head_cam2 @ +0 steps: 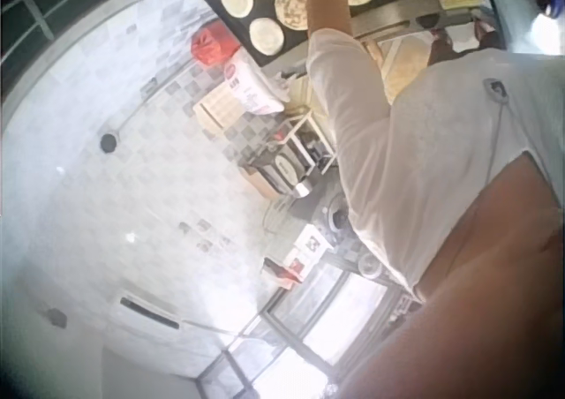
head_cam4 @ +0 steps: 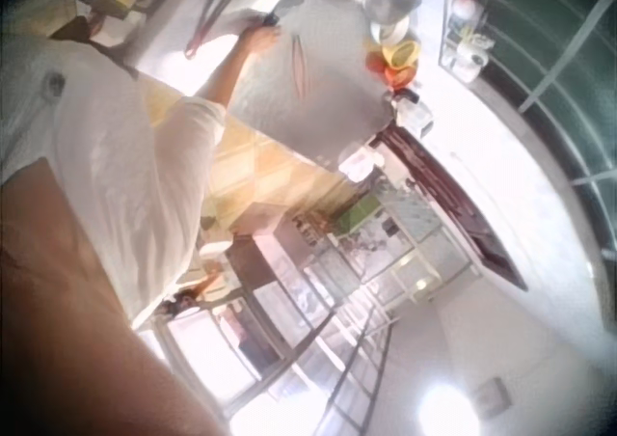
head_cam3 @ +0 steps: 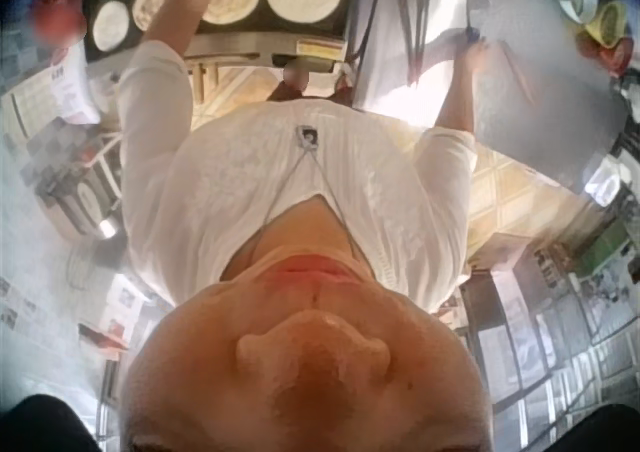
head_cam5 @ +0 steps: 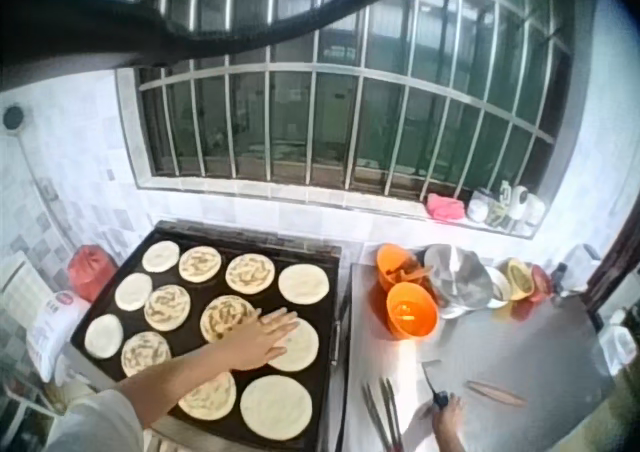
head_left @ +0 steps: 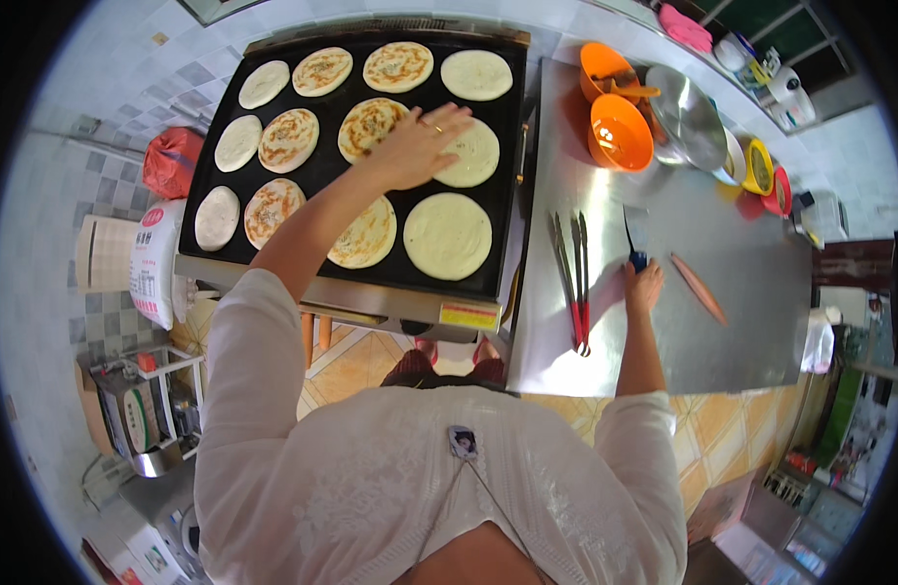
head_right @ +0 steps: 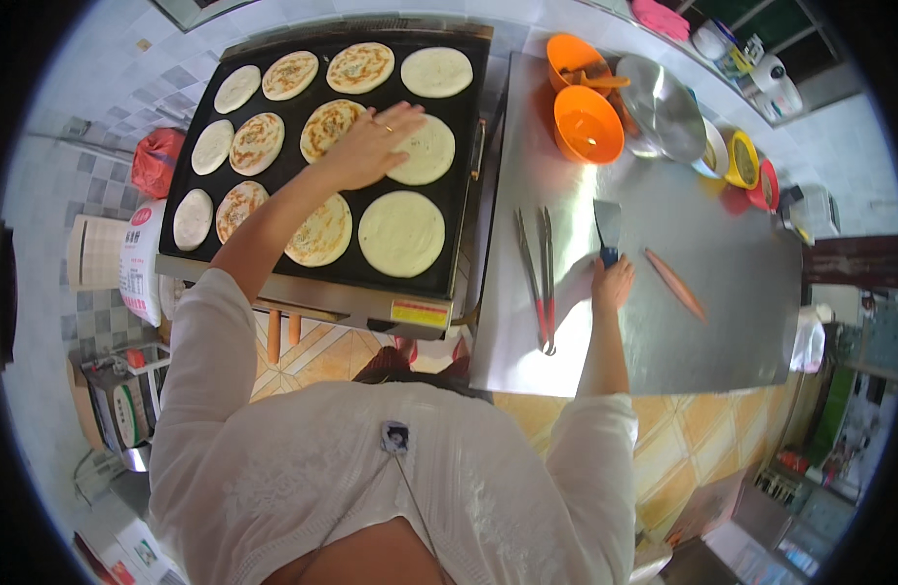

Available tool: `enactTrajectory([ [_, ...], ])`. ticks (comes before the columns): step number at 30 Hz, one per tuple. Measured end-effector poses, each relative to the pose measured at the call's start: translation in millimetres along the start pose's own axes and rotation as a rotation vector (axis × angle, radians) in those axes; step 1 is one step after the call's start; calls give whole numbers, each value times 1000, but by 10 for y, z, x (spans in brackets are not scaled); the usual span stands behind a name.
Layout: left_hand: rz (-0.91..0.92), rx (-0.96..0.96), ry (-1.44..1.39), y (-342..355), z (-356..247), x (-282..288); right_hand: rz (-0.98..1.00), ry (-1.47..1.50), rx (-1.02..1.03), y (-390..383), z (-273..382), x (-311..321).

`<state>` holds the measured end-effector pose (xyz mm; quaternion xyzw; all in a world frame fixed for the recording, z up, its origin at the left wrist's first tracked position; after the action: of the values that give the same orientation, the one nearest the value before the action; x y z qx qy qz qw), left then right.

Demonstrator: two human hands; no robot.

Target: The person places round dough discs onto a hot griddle and cooks them. They use a brush to apply oil to the cooking pancakes and a spatula to flip them. Once cooked, the pancakes are transferred with tongs to a wire cooling rack and then arranged on a wooden tray.

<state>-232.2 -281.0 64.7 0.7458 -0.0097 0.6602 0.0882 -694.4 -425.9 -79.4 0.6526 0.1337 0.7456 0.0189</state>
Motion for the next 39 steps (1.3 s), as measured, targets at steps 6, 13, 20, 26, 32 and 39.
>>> enactTrajectory([
  [6,45,53,-17,219,-37,-502,39,544,-30,-52,237,316],
  [13,9,481,-152,363,353,-422,427,390,609,-102,2241,1917],
  [20,39,309,-343,407,488,-570,501,108,696,-3,3034,1614],
  [26,78,653,-1983,244,461,-56,288,612,624,114,2732,1961],
  [32,43,648,-2333,329,603,-525,440,536,553,-58,2406,2104],
  [39,172,766,-1036,496,743,-323,478,598,490,-171,2229,1948],
])
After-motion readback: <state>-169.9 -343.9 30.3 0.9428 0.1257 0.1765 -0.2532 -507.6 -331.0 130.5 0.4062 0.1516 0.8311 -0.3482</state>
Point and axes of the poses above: each hand's wrist, its own y-axis towards the middle knuckle, its own x-axis out of the back of the hand, z = x × y, the point moved 7 cm from there along y, towards the middle knuckle, and after that the axes turned 1 degree about z, right-handed, at the moved point
